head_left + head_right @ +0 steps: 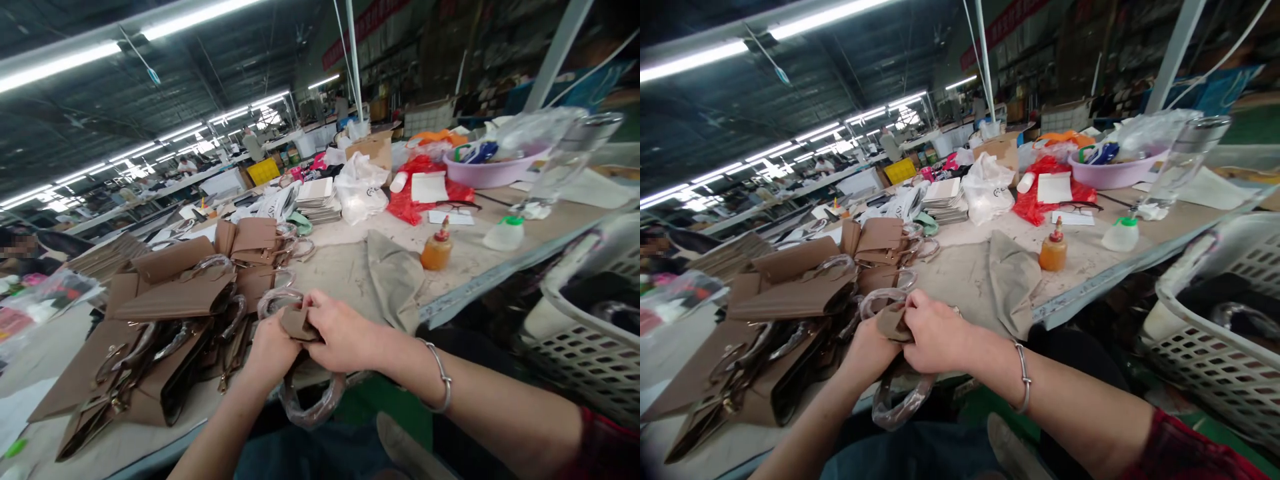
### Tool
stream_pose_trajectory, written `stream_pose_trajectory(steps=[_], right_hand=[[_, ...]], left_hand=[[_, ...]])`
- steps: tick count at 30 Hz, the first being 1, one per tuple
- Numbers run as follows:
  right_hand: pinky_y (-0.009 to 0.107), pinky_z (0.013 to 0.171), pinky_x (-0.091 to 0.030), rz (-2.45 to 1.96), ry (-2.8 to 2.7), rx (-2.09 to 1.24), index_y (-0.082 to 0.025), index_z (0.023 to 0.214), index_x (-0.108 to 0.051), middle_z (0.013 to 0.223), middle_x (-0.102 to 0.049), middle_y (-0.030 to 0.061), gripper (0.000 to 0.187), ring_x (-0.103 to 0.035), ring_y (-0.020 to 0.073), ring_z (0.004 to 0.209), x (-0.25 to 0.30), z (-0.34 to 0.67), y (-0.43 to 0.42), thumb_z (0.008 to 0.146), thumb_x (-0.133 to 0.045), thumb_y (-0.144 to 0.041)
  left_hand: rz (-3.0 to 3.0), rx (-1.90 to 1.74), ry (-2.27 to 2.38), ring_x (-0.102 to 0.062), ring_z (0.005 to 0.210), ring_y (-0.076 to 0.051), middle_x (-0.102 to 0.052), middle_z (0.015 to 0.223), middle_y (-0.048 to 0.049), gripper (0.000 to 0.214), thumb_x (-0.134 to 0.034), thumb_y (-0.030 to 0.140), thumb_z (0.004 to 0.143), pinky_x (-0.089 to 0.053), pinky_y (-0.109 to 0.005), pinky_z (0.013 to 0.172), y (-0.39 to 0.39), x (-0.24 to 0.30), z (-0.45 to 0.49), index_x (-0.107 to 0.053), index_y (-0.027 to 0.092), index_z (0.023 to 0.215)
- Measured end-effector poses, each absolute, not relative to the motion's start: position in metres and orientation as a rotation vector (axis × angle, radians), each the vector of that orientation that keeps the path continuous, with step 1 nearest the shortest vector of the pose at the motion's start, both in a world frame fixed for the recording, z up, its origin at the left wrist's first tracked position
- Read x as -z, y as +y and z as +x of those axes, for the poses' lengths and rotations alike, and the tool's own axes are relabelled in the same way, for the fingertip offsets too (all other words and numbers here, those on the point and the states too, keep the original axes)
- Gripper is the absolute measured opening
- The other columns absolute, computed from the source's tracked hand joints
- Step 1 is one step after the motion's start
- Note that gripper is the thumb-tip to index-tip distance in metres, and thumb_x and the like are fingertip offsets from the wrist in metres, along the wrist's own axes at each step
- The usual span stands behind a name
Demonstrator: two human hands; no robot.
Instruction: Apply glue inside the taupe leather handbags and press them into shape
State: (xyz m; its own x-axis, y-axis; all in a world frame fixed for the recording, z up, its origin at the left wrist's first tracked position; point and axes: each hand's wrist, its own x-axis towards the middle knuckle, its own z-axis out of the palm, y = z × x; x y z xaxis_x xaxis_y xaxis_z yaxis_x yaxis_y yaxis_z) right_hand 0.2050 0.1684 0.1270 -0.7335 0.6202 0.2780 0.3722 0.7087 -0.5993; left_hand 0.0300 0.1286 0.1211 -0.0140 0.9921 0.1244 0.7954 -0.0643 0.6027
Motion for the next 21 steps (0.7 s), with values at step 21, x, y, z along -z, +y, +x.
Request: stream_pose_trajectory(steps=[21], right_hand=[[0.024,0.060,-0.039,-0.925,-2.335,-0.712,-0.022,0.080,-0.070,0.079,-0.071,0.0007,0.007,-0.064,0.0164,0.072,-0.107,0.204,0.184,0.083,-0.065,-0.018]], left_hand=[[1.663,-0.685,1.581,-0.069,0.088,-0.022,-0.074,0.096,-0.0035,0.030,-0.080,0.028,0.070,-0.055,-0.033,0.084,0.126,-0.112,0.026,-0.069,0.022,0.097]])
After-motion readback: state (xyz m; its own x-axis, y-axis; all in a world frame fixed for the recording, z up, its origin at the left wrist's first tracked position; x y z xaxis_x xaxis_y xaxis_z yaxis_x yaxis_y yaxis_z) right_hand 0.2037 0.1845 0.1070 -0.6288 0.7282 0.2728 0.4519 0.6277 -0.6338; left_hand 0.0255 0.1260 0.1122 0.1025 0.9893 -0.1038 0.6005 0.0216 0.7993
